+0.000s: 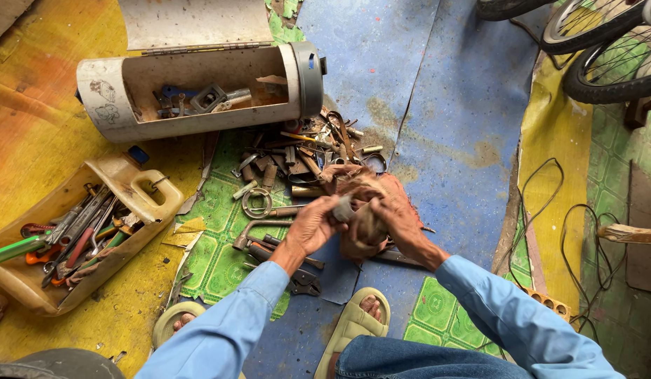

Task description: The person sits on the floor, opens a cylindrical metal toolbox, and dumps its contents of hand tools onto the floor. They pick up tools one at a time, wipe them with a rag, and place them in a pile beside the toolbox, returning some items into the box.

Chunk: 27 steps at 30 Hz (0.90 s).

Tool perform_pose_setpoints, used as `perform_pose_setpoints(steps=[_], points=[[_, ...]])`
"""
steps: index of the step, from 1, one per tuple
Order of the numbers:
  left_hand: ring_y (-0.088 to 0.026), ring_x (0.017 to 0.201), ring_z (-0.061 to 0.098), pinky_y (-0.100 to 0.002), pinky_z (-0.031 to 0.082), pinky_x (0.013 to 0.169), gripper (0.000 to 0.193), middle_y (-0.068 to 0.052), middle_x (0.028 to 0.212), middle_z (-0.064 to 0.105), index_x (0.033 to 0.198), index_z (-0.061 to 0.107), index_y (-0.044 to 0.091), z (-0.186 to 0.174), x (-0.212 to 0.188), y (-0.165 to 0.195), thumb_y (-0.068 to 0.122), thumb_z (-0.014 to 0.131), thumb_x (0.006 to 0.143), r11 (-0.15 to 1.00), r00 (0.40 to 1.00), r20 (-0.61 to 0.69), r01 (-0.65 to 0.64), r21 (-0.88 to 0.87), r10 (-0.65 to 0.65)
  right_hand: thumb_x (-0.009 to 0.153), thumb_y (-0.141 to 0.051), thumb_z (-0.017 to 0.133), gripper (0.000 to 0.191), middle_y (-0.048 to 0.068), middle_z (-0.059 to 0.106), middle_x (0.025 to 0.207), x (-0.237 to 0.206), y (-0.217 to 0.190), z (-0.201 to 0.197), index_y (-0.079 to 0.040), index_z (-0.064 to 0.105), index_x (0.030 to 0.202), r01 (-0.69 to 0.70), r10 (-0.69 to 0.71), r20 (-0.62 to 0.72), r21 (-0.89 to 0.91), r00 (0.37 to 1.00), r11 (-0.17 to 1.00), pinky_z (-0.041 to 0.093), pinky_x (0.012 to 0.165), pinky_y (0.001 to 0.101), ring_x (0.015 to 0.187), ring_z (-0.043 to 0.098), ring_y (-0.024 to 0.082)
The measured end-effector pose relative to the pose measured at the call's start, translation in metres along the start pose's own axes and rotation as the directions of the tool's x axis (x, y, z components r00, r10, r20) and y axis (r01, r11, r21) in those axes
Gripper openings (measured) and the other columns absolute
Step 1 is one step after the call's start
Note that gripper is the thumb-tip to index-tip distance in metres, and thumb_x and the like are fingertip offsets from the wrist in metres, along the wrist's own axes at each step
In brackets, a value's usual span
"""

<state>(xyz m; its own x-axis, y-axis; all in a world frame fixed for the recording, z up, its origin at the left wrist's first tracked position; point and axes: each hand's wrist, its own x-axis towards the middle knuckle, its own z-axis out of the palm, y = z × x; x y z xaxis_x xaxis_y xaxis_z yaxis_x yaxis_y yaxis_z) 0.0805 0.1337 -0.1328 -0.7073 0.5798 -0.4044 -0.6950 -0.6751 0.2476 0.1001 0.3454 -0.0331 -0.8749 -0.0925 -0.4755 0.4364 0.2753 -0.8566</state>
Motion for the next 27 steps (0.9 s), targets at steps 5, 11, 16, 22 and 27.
perform_pose_setpoints(steps=[5, 11, 16, 22, 27], points=[[-0.016, 0.093, 0.072, -0.038, 0.064, 0.072, 0.025, -0.002, 0.104, 0.072, 0.118, 0.066, 0.012, 0.021, -0.002, -0.028, 0.017, 0.065, 0.094, 0.987, 0.998, -0.057, 0.003, 0.161, 0.007, 0.101, -0.026, 0.068, 0.032, 0.003, 0.061, 0.101, 0.001, 0.021, 0.011, -0.004, 0.065, 0.123, 0.139, -0.127, 0.109, -0.114, 0.986, 0.984, 0.048, 0.077, 0.0329, 0.091, 0.054, 0.013], [-0.013, 0.066, 0.069, -0.029, 0.056, 0.055, 0.027, -0.004, 0.087, 0.072, 0.112, 0.072, 0.009, 0.043, -0.016, -0.037, 0.032, 0.067, 0.099, 0.928, 0.974, -0.203, -0.015, 0.372, 0.098, 0.097, -0.023, 0.065, 0.030, 0.020, 0.066, 0.107, 0.012, 0.014, 0.009, -0.008, 0.070, 0.122, 0.250, -0.358, -0.040, -0.643, 0.933, 0.724, 0.050, 0.099, 0.0424, 0.105, 0.061, 0.033], [-0.018, 0.071, 0.073, -0.031, 0.062, 0.058, 0.036, -0.009, 0.088, 0.072, 0.104, 0.068, -0.002, 0.036, -0.013, -0.025, 0.033, 0.067, 0.100, 0.933, 0.989, -0.147, 0.051, 0.357, 0.002, 0.087, -0.013, 0.066, 0.037, 0.029, 0.054, 0.132, 0.017, -0.001, 0.007, 0.003, 0.065, 0.121, 0.578, -0.736, 0.147, -0.725, 0.661, 0.374, 0.038, 0.113, 0.0581, 0.129, 0.048, 0.051], [-0.031, 0.072, 0.075, -0.038, 0.064, 0.058, 0.025, -0.016, 0.090, 0.071, 0.103, 0.060, -0.009, 0.030, -0.011, 0.002, 0.014, 0.066, 0.095, 0.898, 0.983, -0.170, 0.014, 0.440, 0.068, 0.103, -0.021, 0.055, 0.034, 0.030, 0.058, 0.128, 0.014, -0.009, -0.004, 0.005, 0.059, 0.125, 0.550, -0.633, 0.117, -0.630, 0.765, 0.548, 0.044, 0.109, 0.0491, 0.131, 0.050, 0.046], [-0.021, 0.074, 0.077, -0.037, 0.067, 0.059, 0.022, -0.011, 0.090, 0.076, 0.096, 0.076, -0.002, 0.027, -0.020, 0.128, 0.013, 0.077, 0.080, 0.360, 0.975, 0.001, -0.083, 0.929, 0.222, 0.102, -0.040, 0.063, 0.038, 0.013, 0.077, 0.089, 0.027, -0.039, -0.095, -0.004, 0.075, 0.110, -0.129, 0.158, -0.015, -0.654, 0.987, 0.745, 0.058, 0.077, 0.0410, 0.083, 0.066, 0.019]])
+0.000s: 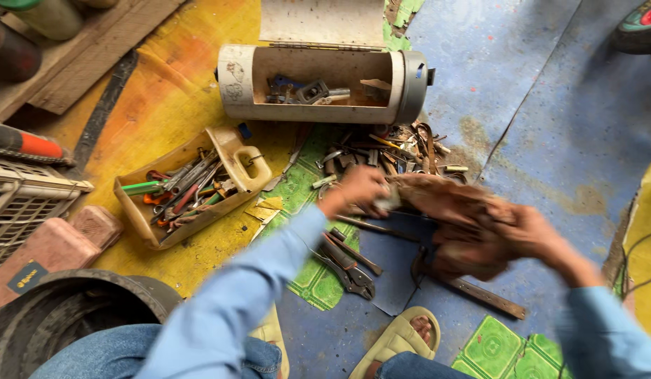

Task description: The person sits on the floor, opens a cylindrical metal toolbox, and dumps its contents of hand tools onto the floor. They pick up tools one at a time, wipe them with a rag, and place them in a pile beside the toolbox, returning some items into the box.

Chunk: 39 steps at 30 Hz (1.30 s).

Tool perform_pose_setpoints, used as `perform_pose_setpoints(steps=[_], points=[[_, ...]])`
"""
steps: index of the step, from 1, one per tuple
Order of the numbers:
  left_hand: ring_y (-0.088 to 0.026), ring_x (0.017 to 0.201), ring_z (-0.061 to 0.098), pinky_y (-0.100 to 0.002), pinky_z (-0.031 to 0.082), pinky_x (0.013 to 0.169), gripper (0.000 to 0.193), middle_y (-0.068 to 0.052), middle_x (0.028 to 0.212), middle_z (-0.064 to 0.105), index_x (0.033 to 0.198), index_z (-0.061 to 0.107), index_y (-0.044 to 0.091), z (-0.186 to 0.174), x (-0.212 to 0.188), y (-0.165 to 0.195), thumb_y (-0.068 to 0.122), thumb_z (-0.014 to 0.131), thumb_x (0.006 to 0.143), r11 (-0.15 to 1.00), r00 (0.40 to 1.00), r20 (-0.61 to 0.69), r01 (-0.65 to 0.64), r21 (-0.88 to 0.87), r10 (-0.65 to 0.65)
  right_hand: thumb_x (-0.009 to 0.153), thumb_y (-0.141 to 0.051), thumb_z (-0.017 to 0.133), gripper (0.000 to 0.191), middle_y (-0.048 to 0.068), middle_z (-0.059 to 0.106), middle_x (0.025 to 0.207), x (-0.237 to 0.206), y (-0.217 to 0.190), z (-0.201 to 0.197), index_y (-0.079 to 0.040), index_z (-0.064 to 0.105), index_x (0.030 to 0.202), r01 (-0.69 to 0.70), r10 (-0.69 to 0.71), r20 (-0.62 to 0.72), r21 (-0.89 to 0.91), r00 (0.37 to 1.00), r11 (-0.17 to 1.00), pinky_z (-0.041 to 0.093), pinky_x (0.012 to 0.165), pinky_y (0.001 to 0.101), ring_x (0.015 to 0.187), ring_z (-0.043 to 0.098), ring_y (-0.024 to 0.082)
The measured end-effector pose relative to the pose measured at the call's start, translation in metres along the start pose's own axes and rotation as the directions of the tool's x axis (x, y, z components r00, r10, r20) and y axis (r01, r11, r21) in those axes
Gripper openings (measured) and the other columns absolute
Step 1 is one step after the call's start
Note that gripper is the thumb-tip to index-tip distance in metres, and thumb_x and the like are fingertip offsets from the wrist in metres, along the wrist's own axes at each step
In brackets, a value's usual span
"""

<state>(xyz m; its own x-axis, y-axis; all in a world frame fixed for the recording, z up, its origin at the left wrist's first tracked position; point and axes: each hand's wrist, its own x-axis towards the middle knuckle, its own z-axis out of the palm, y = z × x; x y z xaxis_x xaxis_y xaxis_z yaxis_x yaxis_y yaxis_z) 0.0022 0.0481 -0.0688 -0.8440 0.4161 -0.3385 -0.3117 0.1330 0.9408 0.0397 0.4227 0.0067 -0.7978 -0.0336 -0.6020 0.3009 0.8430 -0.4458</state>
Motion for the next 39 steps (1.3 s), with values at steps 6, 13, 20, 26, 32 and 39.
perform_pose_setpoints(steps=[6, 13, 20, 26, 32, 39], points=[[-0.021, 0.086, 0.071, -0.041, 0.061, 0.075, 0.031, -0.009, 0.098, 0.076, 0.113, 0.076, 0.013, -0.222, -0.035, 0.037, 0.029, 0.070, 0.087, 0.680, 0.958, 0.240, -0.070, 0.729, -0.159, 0.080, -0.043, 0.076, 0.059, 0.006, 0.080, 0.119, -0.013, 0.057, -0.087, -0.007, 0.073, 0.127, -0.111, 0.102, 0.257, 0.021, 0.961, 0.994, 0.052, 0.096, 0.0361, 0.105, 0.067, 0.020], [-0.023, 0.083, 0.071, -0.044, 0.060, 0.078, 0.028, -0.009, 0.091, 0.075, 0.101, 0.073, 0.010, -0.267, -0.162, 0.009, 0.035, 0.070, 0.088, 0.553, 0.927, -0.079, 0.286, 0.782, -0.367, 0.080, -0.061, 0.078, 0.075, 0.017, 0.068, 0.131, 0.010, 0.088, -0.031, -0.010, 0.067, 0.134, -0.259, 0.364, 0.147, -0.471, 0.920, 0.844, 0.051, 0.104, 0.0431, 0.122, 0.064, 0.032], [-0.039, 0.094, 0.069, -0.050, 0.054, 0.084, 0.027, -0.018, 0.093, 0.073, 0.114, 0.064, 0.010, -0.263, -0.175, -0.013, 0.031, 0.057, 0.099, 0.247, 0.961, -0.221, 0.257, 0.934, -0.166, 0.095, -0.039, 0.062, 0.046, 0.019, 0.068, 0.129, 0.053, 0.022, 0.005, -0.011, 0.063, 0.132, 0.031, -0.077, -0.146, -0.292, 0.986, 0.956, 0.054, 0.094, 0.0501, 0.113, 0.066, 0.039], [-0.053, 0.091, 0.066, -0.064, 0.046, 0.078, 0.045, -0.038, 0.095, 0.073, 0.106, 0.067, -0.004, -0.277, -0.172, -0.002, 0.034, 0.046, 0.117, 0.600, 0.643, -0.661, 0.720, 0.349, -0.387, 0.102, -0.023, 0.052, 0.028, 0.020, 0.067, 0.119, 0.102, -0.031, 0.015, -0.011, 0.065, 0.125, 0.113, -0.222, -0.200, -0.443, 0.954, 0.889, 0.053, 0.085, 0.0541, 0.103, 0.065, 0.043], [-0.044, 0.100, 0.068, -0.056, 0.054, 0.084, 0.048, -0.023, 0.111, 0.071, 0.134, 0.060, 0.011, -0.272, -0.165, -0.003, 0.029, 0.061, 0.090, 0.234, 0.870, -0.489, 0.489, 0.840, -0.061, 0.097, -0.015, 0.052, 0.027, 0.018, 0.066, 0.119, 0.131, -0.035, 0.017, -0.016, 0.070, 0.117, 0.215, -0.365, -0.259, -0.467, 0.895, 0.858, 0.051, 0.082, 0.0537, 0.103, 0.063, 0.044], [-0.041, 0.095, 0.068, -0.052, 0.056, 0.081, 0.027, -0.017, 0.114, 0.070, 0.118, 0.060, 0.009, -0.269, -0.166, -0.009, 0.023, 0.058, 0.094, 0.214, 0.899, -0.435, 0.414, 0.885, 0.060, 0.096, -0.014, 0.054, 0.018, 0.015, 0.066, 0.115, 0.149, -0.033, 0.029, -0.012, 0.069, 0.106, 0.235, -0.434, -0.222, -0.589, 0.873, 0.773, 0.053, 0.082, 0.0508, 0.105, 0.064, 0.039]])
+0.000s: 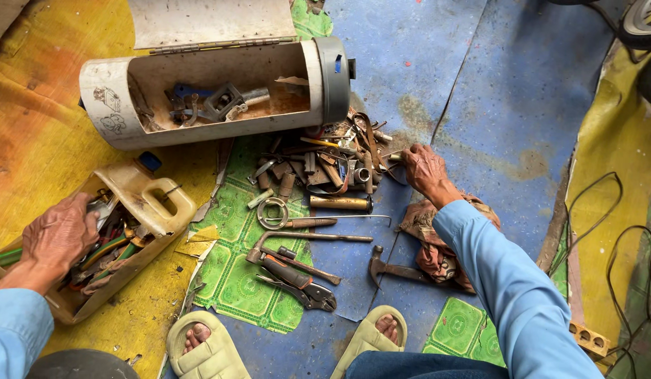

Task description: The person sits on the floor, opens a cylindrical metal toolbox, and dumps its contents of hand tools onto the floor. They pick up tools one at a time, wipe them with a rag, and place them in a pile beside the toolbox, returning some items into the box.

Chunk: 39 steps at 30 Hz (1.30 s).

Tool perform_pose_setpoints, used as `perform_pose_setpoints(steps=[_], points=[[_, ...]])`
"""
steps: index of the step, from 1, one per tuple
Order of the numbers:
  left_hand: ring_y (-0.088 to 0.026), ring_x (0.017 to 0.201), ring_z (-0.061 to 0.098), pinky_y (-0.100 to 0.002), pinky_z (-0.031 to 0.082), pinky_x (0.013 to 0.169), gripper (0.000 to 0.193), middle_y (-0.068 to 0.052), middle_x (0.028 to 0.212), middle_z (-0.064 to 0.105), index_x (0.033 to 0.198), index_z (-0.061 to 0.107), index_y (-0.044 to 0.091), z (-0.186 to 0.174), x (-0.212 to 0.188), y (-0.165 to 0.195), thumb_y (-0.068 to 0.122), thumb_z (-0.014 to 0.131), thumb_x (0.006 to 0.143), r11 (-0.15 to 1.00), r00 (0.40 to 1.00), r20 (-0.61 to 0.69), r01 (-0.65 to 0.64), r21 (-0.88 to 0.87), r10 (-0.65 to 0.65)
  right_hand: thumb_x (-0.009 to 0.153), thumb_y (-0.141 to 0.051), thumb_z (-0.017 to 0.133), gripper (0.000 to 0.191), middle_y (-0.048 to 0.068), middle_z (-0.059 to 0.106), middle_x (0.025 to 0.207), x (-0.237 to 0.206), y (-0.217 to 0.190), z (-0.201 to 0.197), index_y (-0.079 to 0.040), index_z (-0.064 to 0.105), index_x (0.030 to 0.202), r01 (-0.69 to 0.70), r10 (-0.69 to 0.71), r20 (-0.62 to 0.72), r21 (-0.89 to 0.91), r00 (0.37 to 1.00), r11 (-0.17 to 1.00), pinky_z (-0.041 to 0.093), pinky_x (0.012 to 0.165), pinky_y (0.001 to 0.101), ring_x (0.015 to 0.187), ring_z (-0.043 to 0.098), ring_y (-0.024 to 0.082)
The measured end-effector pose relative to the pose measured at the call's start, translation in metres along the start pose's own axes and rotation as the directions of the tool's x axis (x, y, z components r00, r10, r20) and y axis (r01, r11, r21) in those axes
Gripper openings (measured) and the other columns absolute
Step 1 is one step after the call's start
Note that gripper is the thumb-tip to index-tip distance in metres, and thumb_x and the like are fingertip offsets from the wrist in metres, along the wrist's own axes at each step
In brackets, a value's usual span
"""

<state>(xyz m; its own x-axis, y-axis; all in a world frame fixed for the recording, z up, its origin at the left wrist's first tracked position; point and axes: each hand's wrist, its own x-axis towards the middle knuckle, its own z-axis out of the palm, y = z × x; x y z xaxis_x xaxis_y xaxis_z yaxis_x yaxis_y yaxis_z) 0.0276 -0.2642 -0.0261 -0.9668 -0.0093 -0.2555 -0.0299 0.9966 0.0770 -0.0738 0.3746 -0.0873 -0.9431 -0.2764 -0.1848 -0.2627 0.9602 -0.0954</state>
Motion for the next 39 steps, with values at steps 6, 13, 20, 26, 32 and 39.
perform_pose_setpoints(steps=[6, 13, 20, 26, 32, 39], points=[[-0.034, 0.092, 0.068, -0.045, 0.056, 0.075, 0.018, -0.014, 0.108, 0.069, 0.108, 0.060, 0.008, 0.016, -0.001, 0.002, 0.017, 0.061, 0.093, 0.990, 0.989, -0.138, -0.027, 0.139, 0.047, 0.099, -0.016, 0.054, 0.020, 0.016, 0.070, 0.096, 0.003, -0.006, -0.004, -0.006, 0.072, 0.101, -0.145, 0.140, 0.081, 0.063, 0.987, 0.987, 0.053, 0.067, 0.0513, 0.082, 0.067, 0.036], [-0.029, 0.093, 0.067, -0.041, 0.057, 0.074, 0.022, -0.014, 0.111, 0.068, 0.120, 0.067, 0.007, -0.005, 0.017, 0.036, 0.021, 0.061, 0.104, 0.968, 0.992, -0.109, -0.094, -0.233, 0.071, 0.095, -0.018, 0.070, 0.024, 0.012, 0.080, 0.097, -0.012, -0.023, -0.031, -0.008, 0.078, 0.115, 0.021, 0.080, -0.151, 0.570, 0.985, 0.821, 0.062, 0.074, 0.0366, 0.086, 0.077, 0.021], [-0.034, 0.119, 0.063, -0.045, 0.048, 0.103, 0.051, -0.019, 0.127, 0.067, 0.131, 0.065, 0.007, -0.009, 0.053, 0.244, 0.039, 0.068, 0.091, 0.711, 0.837, -0.073, -0.504, -0.491, 0.543, 0.098, -0.010, 0.066, 0.022, 0.005, 0.080, 0.100, -0.044, -0.071, -0.068, -0.007, 0.075, 0.118, -0.041, 0.044, 0.024, 0.899, 0.999, 0.436, 0.062, 0.064, 0.0291, 0.077, 0.076, 0.015], [-0.022, 0.103, 0.073, -0.033, 0.056, 0.089, 0.033, -0.012, 0.114, 0.076, 0.119, 0.072, 0.002, 0.009, 0.024, 0.359, 0.023, 0.071, 0.093, 0.194, 0.881, -0.234, -0.335, -0.922, 0.412, 0.102, -0.017, 0.067, 0.021, 0.004, 0.075, 0.089, -0.083, -0.100, -0.064, -0.003, 0.073, 0.116, 0.017, -0.074, 0.001, 0.969, 0.997, 0.247, 0.058, 0.065, 0.0262, 0.078, 0.069, 0.010], [-0.018, 0.095, 0.072, -0.030, 0.057, 0.086, 0.025, -0.011, 0.102, 0.077, 0.108, 0.074, 0.000, 0.030, -0.004, 0.355, 0.016, 0.075, 0.089, 0.132, 0.907, -0.223, -0.286, -0.949, 0.358, 0.096, -0.026, 0.070, 0.027, 0.002, 0.074, 0.092, -0.099, -0.102, -0.060, -0.004, 0.073, 0.109, -0.021, -0.046, 0.048, 0.883, 0.998, 0.469, 0.063, 0.060, 0.0281, 0.077, 0.071, 0.010], [-0.012, 0.089, 0.071, -0.028, 0.056, 0.080, 0.022, -0.004, 0.096, 0.076, 0.103, 0.075, 0.001, 0.029, -0.013, 0.350, 0.017, 0.077, 0.089, 0.158, 0.905, -0.225, -0.297, -0.942, 0.362, 0.095, -0.024, 0.072, 0.023, 0.009, 0.075, 0.083, -0.109, -0.114, -0.070, -0.002, 0.074, 0.101, 0.217, -0.158, -0.149, 0.649, 0.976, 0.729, 0.056, 0.057, 0.0309, 0.067, 0.069, 0.014]])
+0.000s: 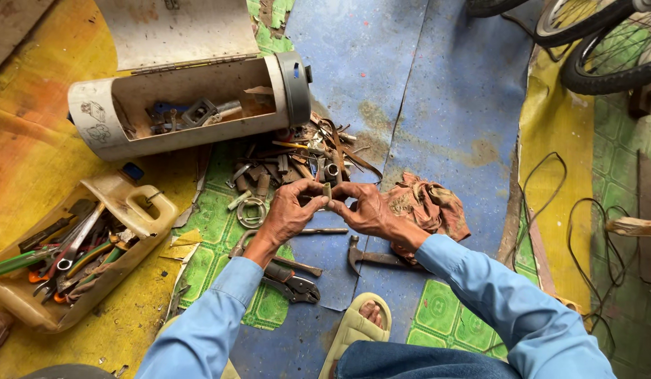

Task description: The person sits on the floor, opens a cylindrical metal toolbox, and dumps its contents of hand tools onto the floor. They pick up tools one at a time, wipe them with a rag, and place them in a pile beside the toolbox, returning some items into the box.

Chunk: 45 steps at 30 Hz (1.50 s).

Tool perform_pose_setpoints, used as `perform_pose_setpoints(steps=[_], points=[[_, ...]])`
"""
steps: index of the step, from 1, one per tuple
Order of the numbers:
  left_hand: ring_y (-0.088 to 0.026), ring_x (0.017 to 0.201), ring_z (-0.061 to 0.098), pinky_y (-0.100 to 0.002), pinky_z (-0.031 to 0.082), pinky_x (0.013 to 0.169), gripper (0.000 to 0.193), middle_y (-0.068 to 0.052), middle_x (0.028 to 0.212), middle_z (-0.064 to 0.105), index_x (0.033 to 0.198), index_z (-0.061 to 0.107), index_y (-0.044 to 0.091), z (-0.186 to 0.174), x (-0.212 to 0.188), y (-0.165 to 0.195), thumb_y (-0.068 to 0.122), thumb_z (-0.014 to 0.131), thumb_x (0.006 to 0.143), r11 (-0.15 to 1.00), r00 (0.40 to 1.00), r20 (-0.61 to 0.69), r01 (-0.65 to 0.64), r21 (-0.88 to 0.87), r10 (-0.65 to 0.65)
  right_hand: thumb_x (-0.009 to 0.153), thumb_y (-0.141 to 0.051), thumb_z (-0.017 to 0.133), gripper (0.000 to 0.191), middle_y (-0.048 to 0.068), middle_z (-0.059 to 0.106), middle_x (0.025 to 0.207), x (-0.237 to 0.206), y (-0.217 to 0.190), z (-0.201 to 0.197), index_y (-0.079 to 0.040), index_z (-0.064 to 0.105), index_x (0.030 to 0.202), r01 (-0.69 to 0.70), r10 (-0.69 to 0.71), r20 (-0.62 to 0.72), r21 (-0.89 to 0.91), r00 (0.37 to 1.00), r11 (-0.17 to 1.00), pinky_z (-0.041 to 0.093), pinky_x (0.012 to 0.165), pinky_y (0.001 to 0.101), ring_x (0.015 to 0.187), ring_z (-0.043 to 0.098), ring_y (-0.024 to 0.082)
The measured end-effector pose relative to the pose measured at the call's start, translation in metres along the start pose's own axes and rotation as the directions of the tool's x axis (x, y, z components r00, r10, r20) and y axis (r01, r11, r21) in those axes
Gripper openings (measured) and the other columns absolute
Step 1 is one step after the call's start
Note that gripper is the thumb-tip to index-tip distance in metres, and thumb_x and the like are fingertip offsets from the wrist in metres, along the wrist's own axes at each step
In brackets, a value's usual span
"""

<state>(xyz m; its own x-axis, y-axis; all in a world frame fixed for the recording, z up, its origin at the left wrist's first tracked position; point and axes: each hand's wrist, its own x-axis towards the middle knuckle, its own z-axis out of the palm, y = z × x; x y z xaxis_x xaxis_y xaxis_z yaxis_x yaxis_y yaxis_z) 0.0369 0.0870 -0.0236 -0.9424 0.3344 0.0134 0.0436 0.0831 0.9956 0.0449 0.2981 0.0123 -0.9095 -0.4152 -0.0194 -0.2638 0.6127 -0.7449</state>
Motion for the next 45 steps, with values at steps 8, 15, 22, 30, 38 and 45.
perform_pose_setpoints(steps=[8, 15, 22, 30, 38, 45], points=[[-0.006, 0.077, 0.066, -0.024, 0.055, 0.071, 0.018, -0.003, 0.085, 0.074, 0.092, 0.069, 0.001, 0.010, -0.006, -0.017, 0.017, 0.077, 0.090, 0.927, 0.983, 0.090, 0.178, -0.329, -0.157, 0.098, -0.024, 0.066, 0.025, 0.005, 0.072, 0.079, -0.016, -0.002, 0.010, 0.001, 0.067, 0.098, -0.181, 0.173, 0.055, 0.246, 0.983, 0.952, 0.058, 0.054, 0.0292, 0.062, 0.069, 0.011], [-0.010, 0.071, 0.064, -0.026, 0.053, 0.066, 0.017, -0.005, 0.079, 0.072, 0.086, 0.069, 0.001, 0.004, -0.008, -0.026, 0.015, 0.078, 0.090, 0.884, 0.967, 0.158, 0.246, -0.397, -0.199, 0.092, -0.027, 0.064, 0.037, -0.001, 0.070, 0.112, -0.006, -0.005, -0.001, -0.009, 0.055, 0.123, -0.335, 0.177, 0.300, 0.635, 0.937, 0.697, 0.064, 0.068, 0.0298, 0.096, 0.071, 0.008], [-0.011, 0.069, 0.065, -0.027, 0.055, 0.065, 0.019, -0.004, 0.078, 0.071, 0.084, 0.070, 0.001, 0.009, -0.011, -0.039, 0.017, 0.078, 0.089, 0.811, 0.932, 0.308, 0.325, -0.486, -0.189, 0.099, -0.026, 0.067, 0.036, 0.007, 0.073, 0.106, -0.001, 0.018, -0.003, -0.002, 0.066, 0.126, -0.243, 0.110, 0.297, 0.461, 0.948, 0.854, 0.064, 0.070, 0.0313, 0.089, 0.069, 0.013], [-0.007, 0.063, 0.054, -0.024, 0.042, 0.056, 0.022, -0.001, 0.071, 0.064, 0.081, 0.069, 0.003, 0.005, -0.014, -0.048, 0.021, 0.081, 0.086, 0.880, 0.912, 0.352, 0.335, -0.336, -0.212, 0.094, -0.025, 0.071, 0.026, 0.005, 0.069, 0.085, -0.011, 0.035, 0.010, -0.001, 0.064, 0.100, -0.426, 0.298, 0.338, 0.412, 0.892, 0.806, 0.062, 0.061, 0.0332, 0.074, 0.067, 0.014], [-0.009, 0.067, 0.050, -0.027, 0.042, 0.058, 0.024, 0.000, 0.072, 0.061, 0.082, 0.066, 0.000, 0.017, -0.012, -0.044, 0.020, 0.078, 0.087, 0.980, 0.965, 0.188, 0.194, -0.034, -0.184, 0.096, -0.029, 0.077, 0.031, 0.008, 0.072, 0.080, -0.016, 0.046, 0.023, 0.001, 0.071, 0.095, -0.125, 0.118, 0.079, 0.087, 0.990, 0.988, 0.056, 0.061, 0.0309, 0.074, 0.067, 0.015], [-0.012, 0.074, 0.061, -0.031, 0.051, 0.067, 0.018, -0.002, 0.081, 0.069, 0.097, 0.069, 0.003, 0.021, -0.008, -0.031, 0.018, 0.072, 0.087, 0.976, 0.968, 0.137, 0.198, 0.085, -0.209, 0.092, -0.032, 0.070, 0.027, 0.006, 0.074, 0.083, -0.014, 0.039, 0.017, -0.006, 0.070, 0.099, -0.509, 0.444, 0.250, 0.447, 0.860, 0.736, 0.063, 0.057, 0.0325, 0.075, 0.070, 0.011]])
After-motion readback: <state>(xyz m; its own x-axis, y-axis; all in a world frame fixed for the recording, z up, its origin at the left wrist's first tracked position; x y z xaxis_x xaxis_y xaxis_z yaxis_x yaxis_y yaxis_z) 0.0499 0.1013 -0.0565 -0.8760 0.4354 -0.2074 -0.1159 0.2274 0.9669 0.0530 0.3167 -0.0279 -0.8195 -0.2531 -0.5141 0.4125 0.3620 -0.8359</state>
